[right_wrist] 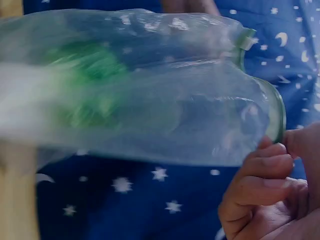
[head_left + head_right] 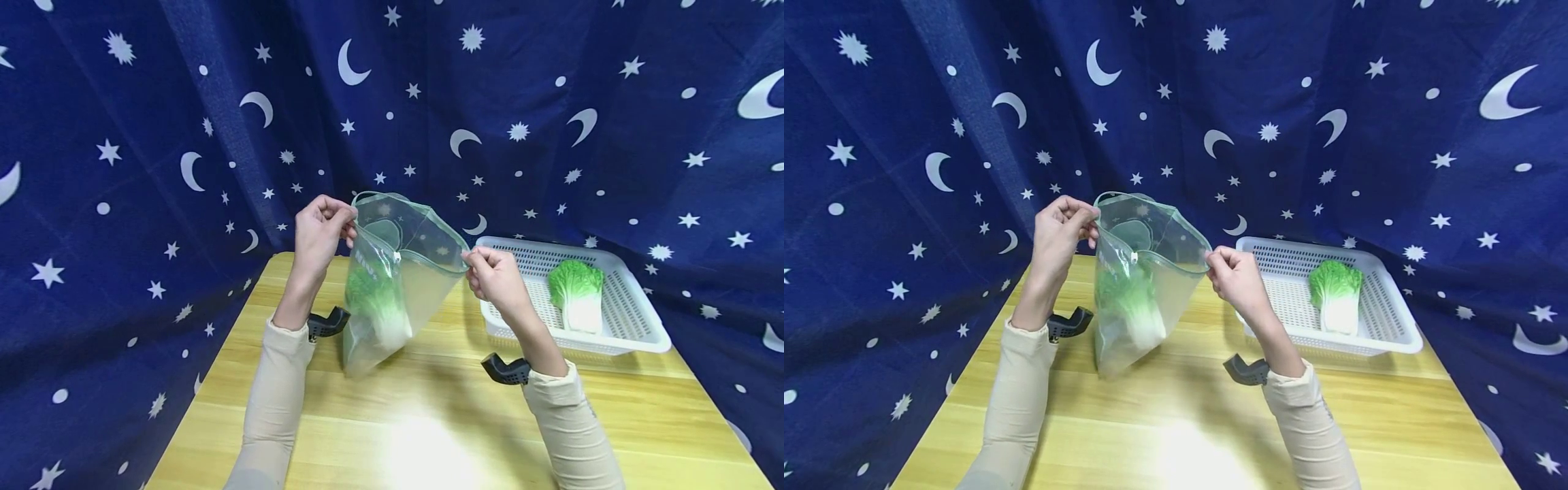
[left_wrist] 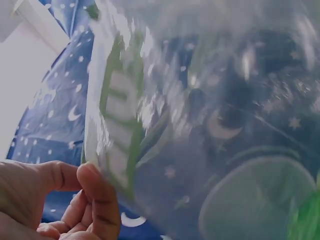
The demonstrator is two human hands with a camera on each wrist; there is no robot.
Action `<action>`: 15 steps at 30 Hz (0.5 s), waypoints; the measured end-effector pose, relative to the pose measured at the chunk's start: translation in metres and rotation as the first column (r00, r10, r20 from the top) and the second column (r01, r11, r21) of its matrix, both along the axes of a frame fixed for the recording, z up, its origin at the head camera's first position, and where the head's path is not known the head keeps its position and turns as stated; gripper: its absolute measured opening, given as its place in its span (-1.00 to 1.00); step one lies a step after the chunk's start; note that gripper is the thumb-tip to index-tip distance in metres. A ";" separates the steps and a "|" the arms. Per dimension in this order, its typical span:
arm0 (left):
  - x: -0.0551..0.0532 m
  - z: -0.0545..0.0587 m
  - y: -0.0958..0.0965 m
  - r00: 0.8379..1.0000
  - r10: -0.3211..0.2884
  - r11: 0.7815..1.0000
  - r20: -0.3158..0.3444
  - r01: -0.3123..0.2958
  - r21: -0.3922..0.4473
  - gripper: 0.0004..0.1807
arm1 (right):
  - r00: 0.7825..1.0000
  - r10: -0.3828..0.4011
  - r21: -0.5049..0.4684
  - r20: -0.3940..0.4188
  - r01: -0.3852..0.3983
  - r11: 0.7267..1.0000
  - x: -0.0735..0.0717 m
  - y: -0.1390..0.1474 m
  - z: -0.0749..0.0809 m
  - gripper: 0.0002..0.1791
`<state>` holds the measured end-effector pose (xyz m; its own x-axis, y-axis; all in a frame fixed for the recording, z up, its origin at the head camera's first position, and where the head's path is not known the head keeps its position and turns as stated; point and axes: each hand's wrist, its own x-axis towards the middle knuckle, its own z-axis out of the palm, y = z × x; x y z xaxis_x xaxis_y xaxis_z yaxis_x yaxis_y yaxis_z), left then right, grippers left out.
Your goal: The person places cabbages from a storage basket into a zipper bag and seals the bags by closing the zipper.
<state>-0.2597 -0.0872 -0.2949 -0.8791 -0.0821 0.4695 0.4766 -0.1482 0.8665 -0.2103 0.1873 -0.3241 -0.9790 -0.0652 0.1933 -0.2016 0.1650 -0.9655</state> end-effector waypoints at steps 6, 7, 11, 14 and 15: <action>0.007 0.005 -0.006 0.994 0.097 0.995 -0.039 -0.098 -0.022 -0.91 | 0.991 0.098 0.196 0.094 -0.115 0.974 -0.005 -0.014 -0.035 -0.66; 0.009 0.004 -0.005 0.994 0.105 0.992 -0.035 -0.107 -0.069 -0.92 | 0.988 0.119 0.227 0.103 -0.140 0.964 -0.005 -0.016 -0.043 -0.66; 0.014 -0.007 0.001 0.995 0.103 0.954 -0.003 -0.100 -0.284 -0.93 | 0.969 0.195 0.290 0.150 -0.231 0.929 -0.006 -0.017 -0.078 -0.64; 0.017 -0.022 0.006 0.997 0.054 0.935 0.059 -0.030 -0.352 -0.92 | 0.961 0.200 0.310 0.192 -0.253 0.916 -0.005 -0.013 -0.098 -0.62; 0.017 -0.027 0.008 0.996 0.034 0.934 0.082 -0.002 -0.358 -0.93 | 0.960 0.198 0.313 0.200 -0.254 0.915 -0.005 -0.011 -0.103 -0.61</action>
